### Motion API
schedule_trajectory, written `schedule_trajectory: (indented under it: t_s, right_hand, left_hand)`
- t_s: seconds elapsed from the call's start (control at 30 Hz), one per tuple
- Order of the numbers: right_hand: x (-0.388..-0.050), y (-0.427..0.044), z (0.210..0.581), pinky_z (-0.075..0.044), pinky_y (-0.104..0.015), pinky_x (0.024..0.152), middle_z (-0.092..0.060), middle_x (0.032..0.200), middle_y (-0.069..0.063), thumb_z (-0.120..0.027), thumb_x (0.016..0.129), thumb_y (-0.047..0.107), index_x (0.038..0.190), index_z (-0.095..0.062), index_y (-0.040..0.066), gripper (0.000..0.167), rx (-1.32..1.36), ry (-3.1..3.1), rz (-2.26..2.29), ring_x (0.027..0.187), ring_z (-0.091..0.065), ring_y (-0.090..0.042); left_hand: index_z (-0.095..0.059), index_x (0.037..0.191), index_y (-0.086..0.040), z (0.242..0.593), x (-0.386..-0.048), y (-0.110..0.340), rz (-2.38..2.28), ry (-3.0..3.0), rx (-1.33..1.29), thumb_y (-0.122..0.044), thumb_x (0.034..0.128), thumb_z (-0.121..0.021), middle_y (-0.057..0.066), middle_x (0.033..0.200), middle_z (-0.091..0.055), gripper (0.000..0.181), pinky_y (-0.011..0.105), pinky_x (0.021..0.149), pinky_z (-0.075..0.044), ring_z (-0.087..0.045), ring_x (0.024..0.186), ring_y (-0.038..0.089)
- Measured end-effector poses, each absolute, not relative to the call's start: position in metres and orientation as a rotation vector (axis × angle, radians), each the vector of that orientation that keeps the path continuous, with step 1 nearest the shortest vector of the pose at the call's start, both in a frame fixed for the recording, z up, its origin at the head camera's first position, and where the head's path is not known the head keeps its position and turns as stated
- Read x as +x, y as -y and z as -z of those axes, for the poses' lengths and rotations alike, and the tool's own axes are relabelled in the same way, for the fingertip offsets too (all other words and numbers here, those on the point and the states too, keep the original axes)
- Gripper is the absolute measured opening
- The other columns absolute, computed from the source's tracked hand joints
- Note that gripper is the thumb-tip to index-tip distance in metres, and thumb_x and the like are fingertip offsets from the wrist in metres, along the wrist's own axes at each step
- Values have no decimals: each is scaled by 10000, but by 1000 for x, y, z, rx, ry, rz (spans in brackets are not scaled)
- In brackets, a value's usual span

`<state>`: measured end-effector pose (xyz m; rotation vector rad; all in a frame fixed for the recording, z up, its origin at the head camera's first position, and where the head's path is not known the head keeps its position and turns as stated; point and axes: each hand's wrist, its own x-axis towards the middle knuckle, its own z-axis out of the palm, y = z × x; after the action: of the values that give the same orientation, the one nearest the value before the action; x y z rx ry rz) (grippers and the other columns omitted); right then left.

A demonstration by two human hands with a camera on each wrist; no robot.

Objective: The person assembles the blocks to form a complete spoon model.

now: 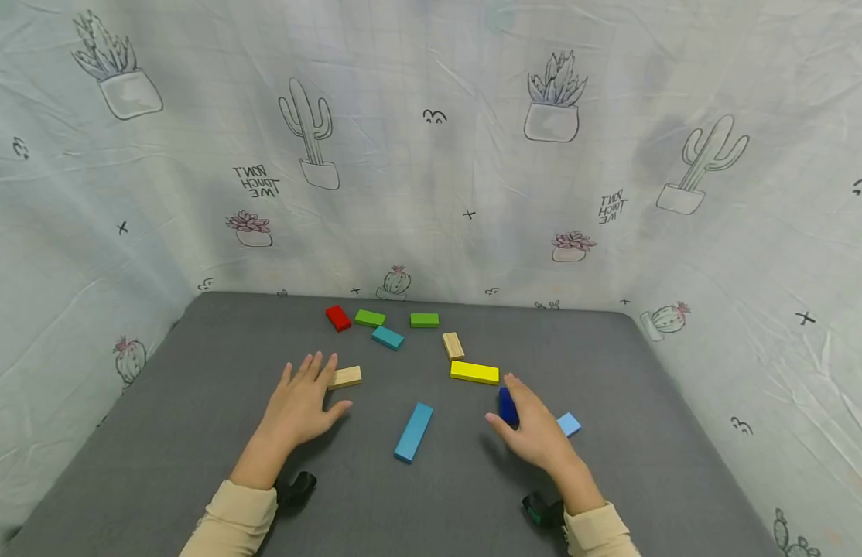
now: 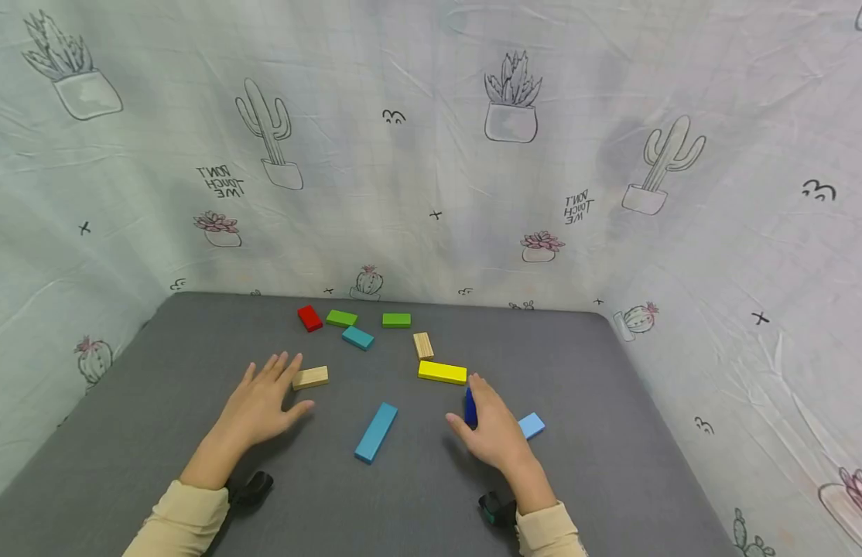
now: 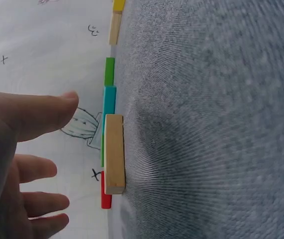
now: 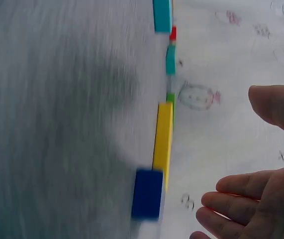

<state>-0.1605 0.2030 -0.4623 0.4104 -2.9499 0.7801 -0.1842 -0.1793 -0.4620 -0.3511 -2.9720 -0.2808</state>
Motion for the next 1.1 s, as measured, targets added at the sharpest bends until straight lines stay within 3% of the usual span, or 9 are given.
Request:
schedule_trajectory:
  t_s: [0.33,0.77,1.1]
  right_hand:
    - [-153,-170,465,-349,-546,1075,-438,1450,-148,-627,886,442,1441,-391,42,724,486,2991,-1018,1342,-399,-350]
    - [-153,-141,477,-332,-575,1072,-387,1479,-167,-606,887,494,1454,-348,27,779,714,3044,-1105,1356,-370,-363]
    - [-153,-129,485,-345,-576,1057,-377,1467,-194,-678,833,488,1451,-339,12,850,738,3040,-1179,1349,-368,-371]
  left_hand:
    - [-434,1405,9,466,-187,180,383,2906,-388,-364,868,-664,254,1410,-448,693,586,1087,-301,-432,1305,396]
    - [-472,1380,9,483,-197,185,772,2870,-320,-254,897,-658,237,1411,-455,581,590,1035,-365,-447,1267,446]
    - [-549,1308,26,501,-203,192,1016,2764,-302,-196,887,-671,253,1331,-531,492,576,1011,-399,-487,1235,432]
